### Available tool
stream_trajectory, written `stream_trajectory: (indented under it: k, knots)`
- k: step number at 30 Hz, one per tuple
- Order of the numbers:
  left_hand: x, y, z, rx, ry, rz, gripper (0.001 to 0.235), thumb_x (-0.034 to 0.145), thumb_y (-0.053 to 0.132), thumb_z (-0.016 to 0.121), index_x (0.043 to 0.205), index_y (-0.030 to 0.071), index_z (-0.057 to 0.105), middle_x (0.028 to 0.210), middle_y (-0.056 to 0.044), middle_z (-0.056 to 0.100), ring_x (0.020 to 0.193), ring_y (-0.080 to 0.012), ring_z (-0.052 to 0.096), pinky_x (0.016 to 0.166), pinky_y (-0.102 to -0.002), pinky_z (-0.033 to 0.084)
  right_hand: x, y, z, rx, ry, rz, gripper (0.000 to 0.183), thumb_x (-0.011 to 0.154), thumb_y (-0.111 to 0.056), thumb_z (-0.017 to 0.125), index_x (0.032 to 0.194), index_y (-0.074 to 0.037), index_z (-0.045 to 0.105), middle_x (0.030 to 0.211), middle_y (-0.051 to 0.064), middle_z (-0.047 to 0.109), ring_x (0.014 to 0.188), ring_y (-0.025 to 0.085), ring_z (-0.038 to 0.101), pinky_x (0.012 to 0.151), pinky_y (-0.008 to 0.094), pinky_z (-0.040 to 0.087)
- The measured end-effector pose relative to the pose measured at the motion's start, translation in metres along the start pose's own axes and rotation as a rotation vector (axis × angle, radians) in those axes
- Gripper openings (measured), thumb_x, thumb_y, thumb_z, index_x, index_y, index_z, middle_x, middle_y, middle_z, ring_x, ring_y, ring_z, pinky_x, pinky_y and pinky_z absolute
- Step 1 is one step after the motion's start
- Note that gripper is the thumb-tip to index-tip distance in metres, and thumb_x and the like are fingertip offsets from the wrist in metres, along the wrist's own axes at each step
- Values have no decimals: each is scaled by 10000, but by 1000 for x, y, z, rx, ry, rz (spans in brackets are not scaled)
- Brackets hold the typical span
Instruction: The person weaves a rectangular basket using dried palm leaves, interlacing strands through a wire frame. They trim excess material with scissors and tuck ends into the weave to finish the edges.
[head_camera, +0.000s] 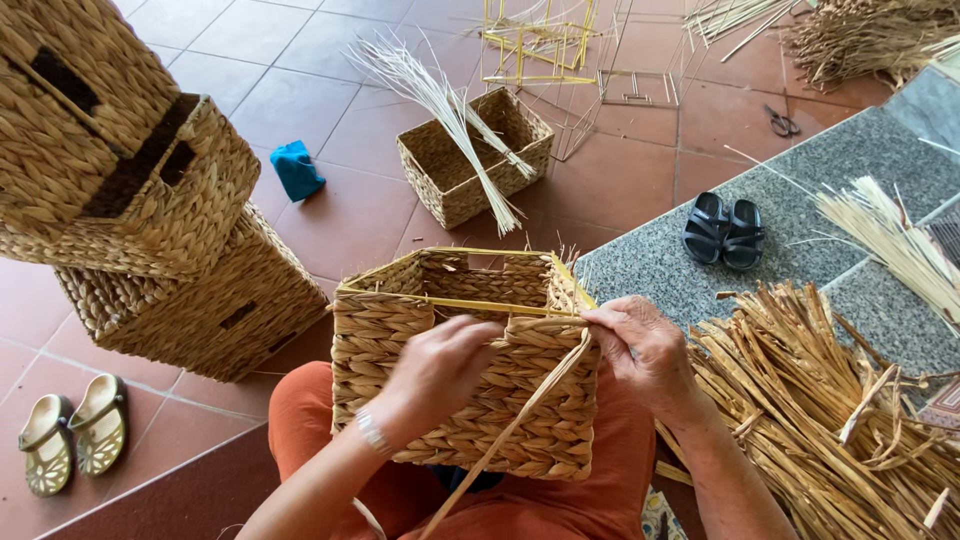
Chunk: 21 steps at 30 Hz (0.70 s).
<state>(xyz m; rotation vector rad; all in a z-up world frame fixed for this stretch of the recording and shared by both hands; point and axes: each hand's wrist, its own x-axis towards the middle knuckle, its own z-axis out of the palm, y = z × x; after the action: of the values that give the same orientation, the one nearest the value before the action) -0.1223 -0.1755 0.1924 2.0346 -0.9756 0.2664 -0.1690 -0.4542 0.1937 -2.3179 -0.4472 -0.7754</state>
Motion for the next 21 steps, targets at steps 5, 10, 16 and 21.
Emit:
stream_trajectory:
  k: [5,10,16,21]
  knots:
    - [60,8,60,48,-353,-249,435,994,155,628,1413,71,545,778,-204,714,688,-347,699,659,-447,555,-10,10,0,65,14,187,129,879,-52,754,1007,-35,743,943,85,771,822,175,756,712,281,599]
    - [58,13,78,-57,-108,30,310,971,109,684,1269,73,604,975,-160,702,823,-322,699,712,-423,565,-9,14,4,245,65,414,117,895,-63,749,1011,-67,765,927,50,788,786,147,756,694,263,630]
    - [26,10,69,345,-25,408,556,778,-6,653,1332,20,603,1158,-130,618,1089,-273,591,932,-428,495,1,0,7,-37,-44,49,155,850,-41,760,1005,-27,762,898,79,709,800,172,694,673,304,595]
    - [43,-19,52,484,74,292,241,853,52,728,1056,162,661,1092,-60,623,1045,-245,559,921,-418,431,2,4,-8,86,-110,111,173,880,-37,718,1049,-33,753,935,54,733,809,154,707,690,296,599]
